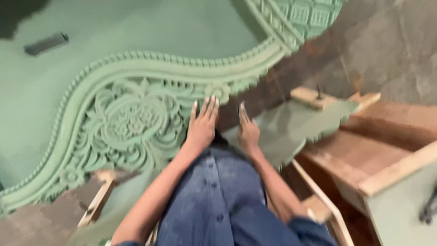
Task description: The person smooths the surface of a large, light-green decorative panel using a sanding block. They work along the raised floral and geometric patterns, moving the block back and forth to even out the surface. The panel is supported by wooden blocks on a tiled floor.
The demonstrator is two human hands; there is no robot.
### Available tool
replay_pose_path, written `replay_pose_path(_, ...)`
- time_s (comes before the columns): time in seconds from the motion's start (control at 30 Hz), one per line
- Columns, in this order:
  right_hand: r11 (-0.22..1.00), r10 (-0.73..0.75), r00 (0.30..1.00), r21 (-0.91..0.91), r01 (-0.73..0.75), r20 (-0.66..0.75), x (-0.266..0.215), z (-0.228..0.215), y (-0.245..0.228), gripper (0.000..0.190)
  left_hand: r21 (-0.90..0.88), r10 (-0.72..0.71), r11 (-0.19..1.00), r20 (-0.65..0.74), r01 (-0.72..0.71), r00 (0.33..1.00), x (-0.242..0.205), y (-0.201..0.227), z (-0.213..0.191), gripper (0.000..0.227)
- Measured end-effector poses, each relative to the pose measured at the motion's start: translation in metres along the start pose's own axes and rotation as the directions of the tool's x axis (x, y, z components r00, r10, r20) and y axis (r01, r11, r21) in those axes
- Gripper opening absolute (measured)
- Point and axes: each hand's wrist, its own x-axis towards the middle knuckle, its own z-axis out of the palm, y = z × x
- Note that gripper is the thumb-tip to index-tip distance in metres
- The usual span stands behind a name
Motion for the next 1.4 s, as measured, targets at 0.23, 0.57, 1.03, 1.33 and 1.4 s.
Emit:
replay_pose_path(0.23,0.963,-0.160,0.950,0.168,0.209,-0.268,0.081,0.016,0.000,0.051,0.009,-0.011,1.000,-0.044,0.012,0.999,0.010,-0.007,0.001,0.064)
replay_pose_path(0.57,0.991,-0.061,0.968,0.104,0.088,-0.244,0.032,0.005,0.002,0.051,-0.004,0.011,1.000,-0.018,-0.011,1.000,0.006,-0.006,-0.003,0.073)
replay_pose_path(1.03,0.955,0.116,0.966,0.295,-0.044,-0.232,0.062,-0.009,-0.018,0.046,0.038,0.021,0.999,0.000,-0.021,1.000,0.004,-0.011,0.001,0.075)
replay_pose_path(1.33,0.961,-0.044,0.997,0.269,0.060,-0.063,0.080,-0.021,-0.031,0.049,-0.055,0.029,0.998,-0.078,-0.033,0.997,0.001,-0.012,0.009,0.068)
replay_pose_path(1.4,0.963,0.041,0.998,0.264,-0.051,0.045,0.086,-0.029,-0.027,0.050,-0.034,0.028,0.999,-0.101,-0.031,0.994,0.003,-0.010,0.010,0.068)
